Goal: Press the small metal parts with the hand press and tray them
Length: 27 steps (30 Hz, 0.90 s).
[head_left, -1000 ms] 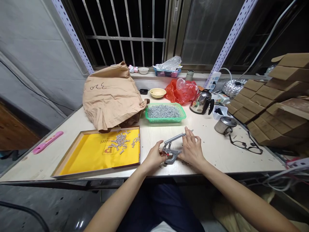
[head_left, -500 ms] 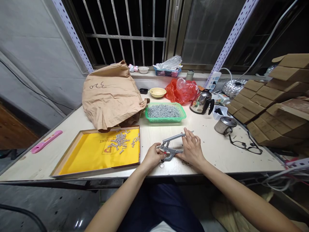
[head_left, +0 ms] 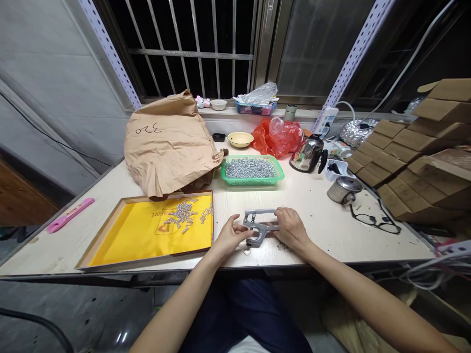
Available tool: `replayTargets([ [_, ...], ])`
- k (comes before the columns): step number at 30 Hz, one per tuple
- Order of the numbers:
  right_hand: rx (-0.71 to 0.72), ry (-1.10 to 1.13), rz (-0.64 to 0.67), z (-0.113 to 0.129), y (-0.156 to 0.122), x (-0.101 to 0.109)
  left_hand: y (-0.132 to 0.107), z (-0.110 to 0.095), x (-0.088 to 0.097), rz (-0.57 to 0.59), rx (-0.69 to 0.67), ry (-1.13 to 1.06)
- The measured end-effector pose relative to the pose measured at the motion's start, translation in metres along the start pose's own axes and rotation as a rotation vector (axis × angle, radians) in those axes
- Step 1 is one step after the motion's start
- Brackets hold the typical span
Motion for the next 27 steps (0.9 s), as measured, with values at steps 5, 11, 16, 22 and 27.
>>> replayTargets([
  [5, 0.038, -0.018, 0.128, -0.006, 0.008, -0.01, -0.002, 0.002, 0.007, -0.099, -0.019, 0.017],
  [11, -0.014, -0.049, 0.293, -0.012, 0.022, -0.01, 0.002, 0.003, 0.01, -0.162, -0.055, 0.045],
  [16, -0.045, -0.056, 0.327, -0.005, 0.028, 0.003, 0.004, -0.005, 0.003, -0.105, -0.01, 0.009],
  [22, -0.091, -0.049, 0.216, 0.001, 0.025, 0.024, 0.0, -0.011, -0.008, 0.068, 0.11, -0.122],
  [27, -0.115, 0.008, 0.05, 0.004, 0.021, 0.031, -0.003, -0.008, -0.01, 0.065, 0.106, -0.028],
])
Point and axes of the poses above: each hand's wrist, its own y-axis towards the middle knuckle, its own x-axis out of the back of the hand, z = x × y, the point moved 2 cm from there along y, towards the middle knuckle, and after that the axes turned 13 degrees about z, right-handed, at the moved point
